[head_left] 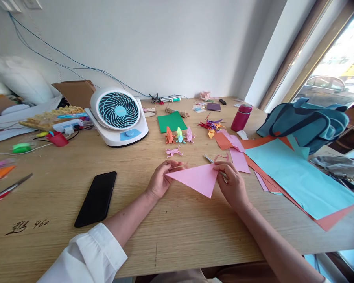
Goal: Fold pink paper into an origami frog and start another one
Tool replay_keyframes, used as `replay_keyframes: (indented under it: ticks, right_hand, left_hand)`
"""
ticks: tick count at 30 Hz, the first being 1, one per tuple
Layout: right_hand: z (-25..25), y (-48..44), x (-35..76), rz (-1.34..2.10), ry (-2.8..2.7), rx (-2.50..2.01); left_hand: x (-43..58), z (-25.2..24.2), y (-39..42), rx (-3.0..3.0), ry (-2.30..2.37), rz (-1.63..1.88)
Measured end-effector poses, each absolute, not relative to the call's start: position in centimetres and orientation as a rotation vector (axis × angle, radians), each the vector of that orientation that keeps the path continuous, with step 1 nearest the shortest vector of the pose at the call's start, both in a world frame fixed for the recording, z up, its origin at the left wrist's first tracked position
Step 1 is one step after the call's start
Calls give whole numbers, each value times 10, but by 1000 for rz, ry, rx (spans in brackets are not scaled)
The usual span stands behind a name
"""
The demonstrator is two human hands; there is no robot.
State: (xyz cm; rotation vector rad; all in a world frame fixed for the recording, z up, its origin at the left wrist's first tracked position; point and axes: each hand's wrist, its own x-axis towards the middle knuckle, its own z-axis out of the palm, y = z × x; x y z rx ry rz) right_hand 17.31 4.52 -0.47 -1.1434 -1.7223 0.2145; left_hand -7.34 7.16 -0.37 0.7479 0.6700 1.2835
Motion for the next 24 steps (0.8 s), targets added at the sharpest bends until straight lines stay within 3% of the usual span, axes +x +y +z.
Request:
replay_keyframes:
  ticks: [7,17,24]
  right_hand:
    - [-5,46,172,207,-1741,-1131]
    - [-7,47,170,203,-1735,-1086]
    - [-4,45,165,231,-1769,-1087]
  left_hand:
    - [-71,1,66,1270,996,1431]
    - [-54,2,40,2549,734,940]
    - [-54,-3,41,2680,704,942]
